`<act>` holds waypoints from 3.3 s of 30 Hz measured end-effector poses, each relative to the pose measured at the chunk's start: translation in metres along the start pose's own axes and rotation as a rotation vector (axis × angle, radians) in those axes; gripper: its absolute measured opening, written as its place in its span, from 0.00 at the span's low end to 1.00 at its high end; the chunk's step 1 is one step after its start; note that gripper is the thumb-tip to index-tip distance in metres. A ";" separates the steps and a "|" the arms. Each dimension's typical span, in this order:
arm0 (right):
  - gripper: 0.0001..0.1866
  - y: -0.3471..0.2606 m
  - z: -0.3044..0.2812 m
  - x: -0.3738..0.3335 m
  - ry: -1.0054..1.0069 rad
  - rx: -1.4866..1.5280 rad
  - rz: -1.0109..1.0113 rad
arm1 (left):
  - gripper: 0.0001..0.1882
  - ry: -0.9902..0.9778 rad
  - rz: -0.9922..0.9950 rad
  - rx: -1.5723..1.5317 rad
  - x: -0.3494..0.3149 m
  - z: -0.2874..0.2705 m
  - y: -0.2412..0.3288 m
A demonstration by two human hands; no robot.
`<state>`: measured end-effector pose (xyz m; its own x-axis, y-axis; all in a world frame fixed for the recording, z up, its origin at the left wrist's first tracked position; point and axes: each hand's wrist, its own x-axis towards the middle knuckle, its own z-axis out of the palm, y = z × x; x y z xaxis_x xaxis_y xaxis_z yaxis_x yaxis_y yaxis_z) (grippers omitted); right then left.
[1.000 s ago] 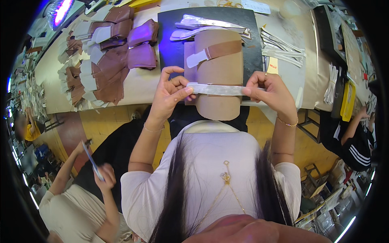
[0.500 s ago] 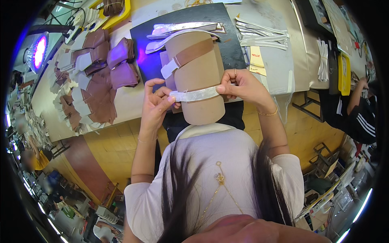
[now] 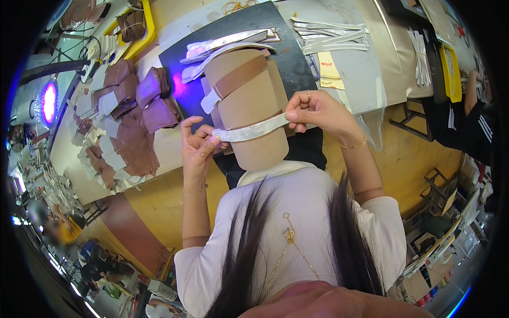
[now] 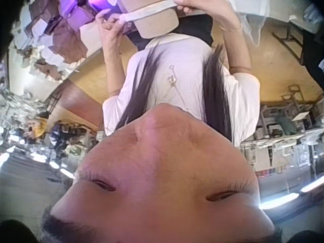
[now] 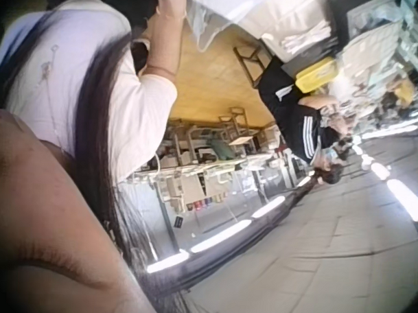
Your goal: The person wraps a cylindrical cardboard object with strips of white tape. They repeatedly pick up tape strips, align them around the cylinder, and press them into place. The person also briefly handles a black water bottle before returning to the wrapping task.
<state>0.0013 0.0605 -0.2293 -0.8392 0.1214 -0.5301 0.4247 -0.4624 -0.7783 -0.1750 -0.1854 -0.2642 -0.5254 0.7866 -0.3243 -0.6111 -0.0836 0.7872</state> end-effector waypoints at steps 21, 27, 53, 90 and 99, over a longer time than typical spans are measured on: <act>0.11 0.031 -0.004 0.015 -0.030 0.186 0.061 | 0.25 0.019 -0.037 -0.012 0.005 0.008 -0.003; 0.11 -0.022 -0.020 -0.009 0.448 -0.140 -0.258 | 0.24 0.016 -0.025 -0.077 0.000 0.015 -0.007; 0.42 0.076 0.041 -0.007 0.167 -0.489 -0.747 | 0.28 0.056 -0.042 -0.103 0.006 0.017 -0.011; 0.06 -0.062 -0.156 0.102 0.624 -1.707 -0.692 | 0.16 0.085 -0.118 0.480 0.055 0.006 0.056; 0.10 -0.100 -0.157 0.067 0.605 -0.348 -1.159 | 0.09 -0.059 0.059 0.303 0.031 0.063 0.072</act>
<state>-0.0440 0.2524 -0.2402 -0.5288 0.6928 0.4904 -0.2802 0.4029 -0.8713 -0.1977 -0.1286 -0.1845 -0.5141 0.8205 -0.2499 -0.3719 0.0493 0.9269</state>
